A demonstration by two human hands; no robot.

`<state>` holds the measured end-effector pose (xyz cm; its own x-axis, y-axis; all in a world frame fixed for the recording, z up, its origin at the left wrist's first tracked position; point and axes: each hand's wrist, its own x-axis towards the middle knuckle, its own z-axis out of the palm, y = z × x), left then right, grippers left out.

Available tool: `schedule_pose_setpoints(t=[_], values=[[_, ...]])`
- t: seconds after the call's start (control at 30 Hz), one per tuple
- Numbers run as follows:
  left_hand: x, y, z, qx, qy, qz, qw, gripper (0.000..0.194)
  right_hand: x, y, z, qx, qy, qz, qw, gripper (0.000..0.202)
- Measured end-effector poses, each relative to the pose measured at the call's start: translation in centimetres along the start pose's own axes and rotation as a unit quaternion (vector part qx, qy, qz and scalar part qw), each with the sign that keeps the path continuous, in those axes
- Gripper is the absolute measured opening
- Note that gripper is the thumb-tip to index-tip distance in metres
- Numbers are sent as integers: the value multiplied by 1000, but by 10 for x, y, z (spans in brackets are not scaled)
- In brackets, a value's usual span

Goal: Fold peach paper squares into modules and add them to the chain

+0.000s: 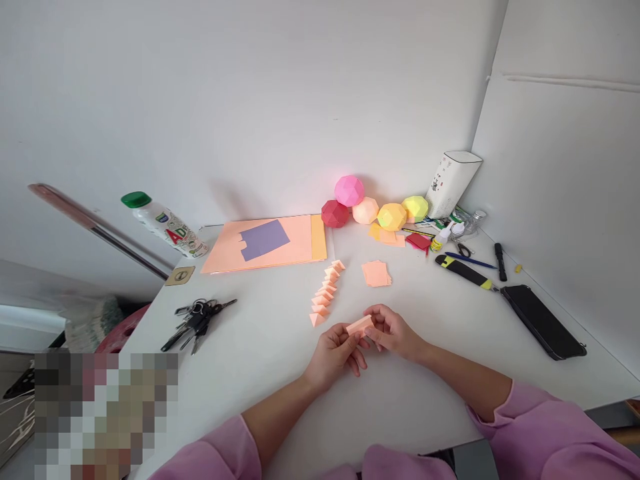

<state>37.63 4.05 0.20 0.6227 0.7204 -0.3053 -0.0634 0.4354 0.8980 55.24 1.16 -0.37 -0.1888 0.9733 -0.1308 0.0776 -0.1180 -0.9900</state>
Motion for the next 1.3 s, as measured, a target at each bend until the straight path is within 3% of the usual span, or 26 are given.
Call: schedule_pose_setpoints(t=[0.13,1.3], values=[[0,0,0,-8,1,4,1000,36,-1,-7,-1,-25,-39,11,999,29],[-1,-2,-1,31,-25,-14,999,38,-1,-4,-1,-26,-31,42,998,29]])
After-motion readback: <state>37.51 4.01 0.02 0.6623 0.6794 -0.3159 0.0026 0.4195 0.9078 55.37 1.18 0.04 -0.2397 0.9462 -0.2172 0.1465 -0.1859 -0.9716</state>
